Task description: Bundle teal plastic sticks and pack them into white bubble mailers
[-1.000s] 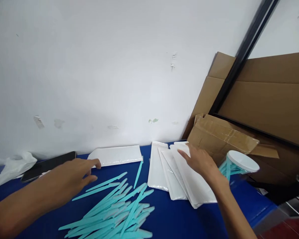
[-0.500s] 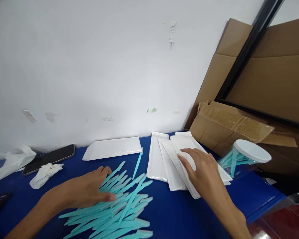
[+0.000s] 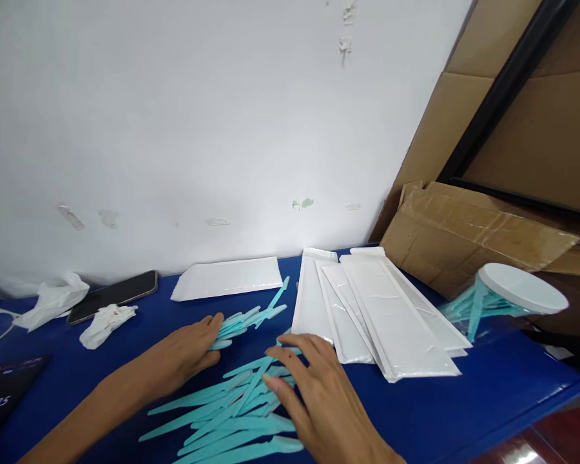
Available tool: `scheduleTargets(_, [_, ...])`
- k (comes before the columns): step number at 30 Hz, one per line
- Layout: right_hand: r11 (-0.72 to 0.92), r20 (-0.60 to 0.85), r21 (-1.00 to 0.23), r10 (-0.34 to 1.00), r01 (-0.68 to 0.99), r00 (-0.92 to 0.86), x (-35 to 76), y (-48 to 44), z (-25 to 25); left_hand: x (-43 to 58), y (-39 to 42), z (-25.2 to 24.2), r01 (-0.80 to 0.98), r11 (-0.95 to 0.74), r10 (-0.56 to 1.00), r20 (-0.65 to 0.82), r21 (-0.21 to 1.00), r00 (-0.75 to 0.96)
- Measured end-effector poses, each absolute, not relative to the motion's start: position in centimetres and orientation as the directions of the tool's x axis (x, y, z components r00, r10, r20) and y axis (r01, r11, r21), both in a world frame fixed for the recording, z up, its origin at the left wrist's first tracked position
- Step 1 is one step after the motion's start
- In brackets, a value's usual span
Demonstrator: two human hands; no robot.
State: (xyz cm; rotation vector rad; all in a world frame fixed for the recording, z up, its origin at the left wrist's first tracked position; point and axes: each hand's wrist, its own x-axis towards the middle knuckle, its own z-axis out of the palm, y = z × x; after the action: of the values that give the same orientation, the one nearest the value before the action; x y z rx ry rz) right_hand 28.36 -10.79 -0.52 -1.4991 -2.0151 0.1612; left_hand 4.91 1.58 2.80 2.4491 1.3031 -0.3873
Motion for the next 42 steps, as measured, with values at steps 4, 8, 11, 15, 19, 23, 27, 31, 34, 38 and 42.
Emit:
scheduleTargets(4, [0.306, 0.461, -0.602, 0.887, 0.738, 0.008, 28.3, -8.7, 1.8, 2.5, 2.9, 4.6, 0.699, -0.38, 0.798, -0.167, 0.606, 0.578])
scheduleTargets(8, [0.436, 0.597, -0.651, 0.799, 0.622, 0.065, 26.9, -5.4, 6.0, 2.8, 3.1, 5.5, 0.534, -0.362, 0.899, 0.133, 0.764, 0.418])
scheduleTargets(11, [0.564, 0.654, -0.638, 0.757, 0.523, -0.019, 24.8, -3.2, 9.3, 3.7, 2.4, 4.1, 0.489, -0.352, 0.932, 0.25, 0.798, 0.263])
scheduleTargets(15, [0.691, 0.683, -0.584, 0.702, 0.427, -0.201, 21.4, -1.5, 11.3, 4.3, 1.4, 1.7, 0.444, -0.325, 0.945, 0.276, 0.835, 0.173])
scheduleTargets(19, [0.745, 0.684, -0.541, 0.66, 0.391, -0.31, 19.2, -0.9, 10.1, 4.0, 1.2, 1.0, 0.419, -0.345, 0.938, 0.317, 0.84, 0.139])
scheduleTargets(23, [0.776, 0.738, -0.484, 0.611, 0.405, -0.286, 18.5, -0.9, 9.1, 3.7, 1.7, 0.8, 0.392, -0.371, 0.915, 0.403, 0.842, 0.003])
scheduleTargets(27, [0.8, 0.662, -0.438, 0.595, 0.409, -0.455, 17.6, -0.8, 8.6, 3.8, 2.0, -0.1, 0.357, -0.399, 0.896, 0.442, 0.845, -0.044])
scheduleTargets(31, [0.771, 0.589, -0.458, 0.636, 0.442, -0.499, 17.0, -0.7, 8.3, 3.7, 1.7, -0.2, 0.349, -0.336, 0.927, 0.372, 0.875, -0.041])
scheduleTargets(34, [0.777, 0.62, -0.486, 0.629, 0.4, -0.469, 17.2, -0.6, 8.6, 3.4, 1.6, 0.1, 0.361, -0.288, 0.94, 0.334, 0.887, -0.072])
scheduleTargets(38, [0.792, 0.622, -0.425, 0.607, 0.437, -0.494, 17.0, -0.5, 7.9, 3.1, 1.8, -0.3, 0.367, -0.255, 0.938, 0.321, 0.895, -0.132])
scheduleTargets(42, [0.742, 0.537, -0.324, 0.655, 0.586, -0.532, 16.9, -0.3, 6.6, 3.0, 2.5, -1.3, 0.39, -0.242, 0.965, 0.263, 0.888, 0.0])
